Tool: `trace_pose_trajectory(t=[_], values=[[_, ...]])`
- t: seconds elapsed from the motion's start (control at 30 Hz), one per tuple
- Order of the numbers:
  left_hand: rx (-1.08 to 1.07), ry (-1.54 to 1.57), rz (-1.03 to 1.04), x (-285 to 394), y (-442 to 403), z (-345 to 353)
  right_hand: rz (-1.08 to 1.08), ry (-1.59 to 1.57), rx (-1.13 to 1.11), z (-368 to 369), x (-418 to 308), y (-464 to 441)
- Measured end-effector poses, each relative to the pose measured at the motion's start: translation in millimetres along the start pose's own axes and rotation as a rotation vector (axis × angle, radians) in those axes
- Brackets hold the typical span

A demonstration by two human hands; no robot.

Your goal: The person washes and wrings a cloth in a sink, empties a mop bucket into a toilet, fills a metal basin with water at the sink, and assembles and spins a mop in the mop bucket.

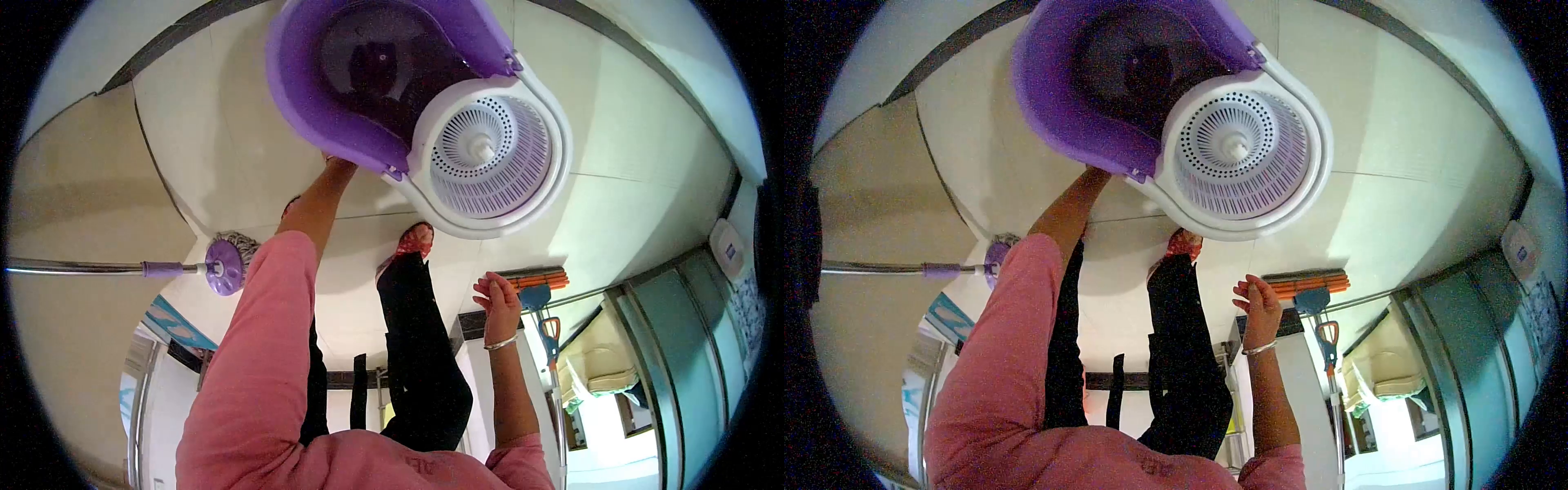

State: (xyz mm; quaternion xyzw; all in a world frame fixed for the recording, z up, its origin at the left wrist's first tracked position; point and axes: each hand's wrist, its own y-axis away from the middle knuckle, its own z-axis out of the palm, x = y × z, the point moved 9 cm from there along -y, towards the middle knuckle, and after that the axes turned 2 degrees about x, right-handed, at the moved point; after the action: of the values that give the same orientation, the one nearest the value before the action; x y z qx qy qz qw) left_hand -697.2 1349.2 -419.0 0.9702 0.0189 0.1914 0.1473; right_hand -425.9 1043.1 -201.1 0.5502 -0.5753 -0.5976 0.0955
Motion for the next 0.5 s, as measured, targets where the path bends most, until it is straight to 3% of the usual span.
trace_pose_trajectory(t=[0.23,0.43,0.5], values=[[0.108,0.111,0.037,-91.6,-8.9,-2.3,0.008,0.060,-0.043,84.3,30.7,-5.8],[0.267,0.226,0.093,-212.6,9.0,-2.3,0.020,0.020,-0.108,170.5,118.8,17.4],[0.167,0.236,0.047,-263.6,13.8,-2.0,0.045,0.018,-0.125,205.0,159.6,25.7]])
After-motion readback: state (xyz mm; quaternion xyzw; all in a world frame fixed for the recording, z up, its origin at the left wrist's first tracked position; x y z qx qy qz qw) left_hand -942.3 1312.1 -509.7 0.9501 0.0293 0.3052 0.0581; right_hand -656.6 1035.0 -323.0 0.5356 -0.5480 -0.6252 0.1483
